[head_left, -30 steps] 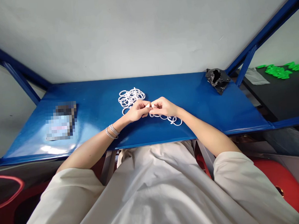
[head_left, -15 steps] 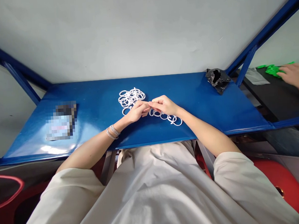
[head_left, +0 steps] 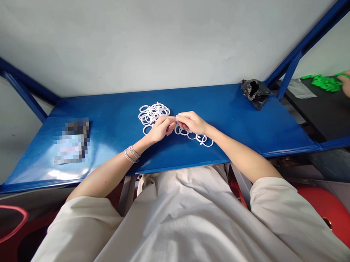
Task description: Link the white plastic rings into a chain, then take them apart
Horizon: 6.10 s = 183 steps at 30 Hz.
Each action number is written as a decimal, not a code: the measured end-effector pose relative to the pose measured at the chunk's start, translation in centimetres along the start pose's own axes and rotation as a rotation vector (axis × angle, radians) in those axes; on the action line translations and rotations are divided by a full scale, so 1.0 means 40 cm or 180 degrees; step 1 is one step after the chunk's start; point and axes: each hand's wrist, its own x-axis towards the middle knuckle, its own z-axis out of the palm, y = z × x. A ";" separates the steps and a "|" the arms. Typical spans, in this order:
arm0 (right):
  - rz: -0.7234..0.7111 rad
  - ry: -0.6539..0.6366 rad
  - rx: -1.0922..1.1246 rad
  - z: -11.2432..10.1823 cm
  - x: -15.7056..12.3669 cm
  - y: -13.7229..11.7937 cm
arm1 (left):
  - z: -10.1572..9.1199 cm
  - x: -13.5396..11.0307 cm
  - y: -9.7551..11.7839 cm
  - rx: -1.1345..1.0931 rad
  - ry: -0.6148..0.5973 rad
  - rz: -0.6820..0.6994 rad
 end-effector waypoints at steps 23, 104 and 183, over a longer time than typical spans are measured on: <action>-0.0207 0.0182 -0.0051 0.012 0.003 0.013 | 0.002 -0.004 -0.009 0.0240 0.0068 0.0001; -0.0180 0.0756 -0.1082 -0.063 -0.008 -0.007 | -0.012 0.008 -0.022 0.0323 0.0319 -0.0191; -0.0302 0.0757 -0.1196 -0.050 -0.008 -0.023 | -0.070 0.012 -0.004 0.1853 0.1421 0.1119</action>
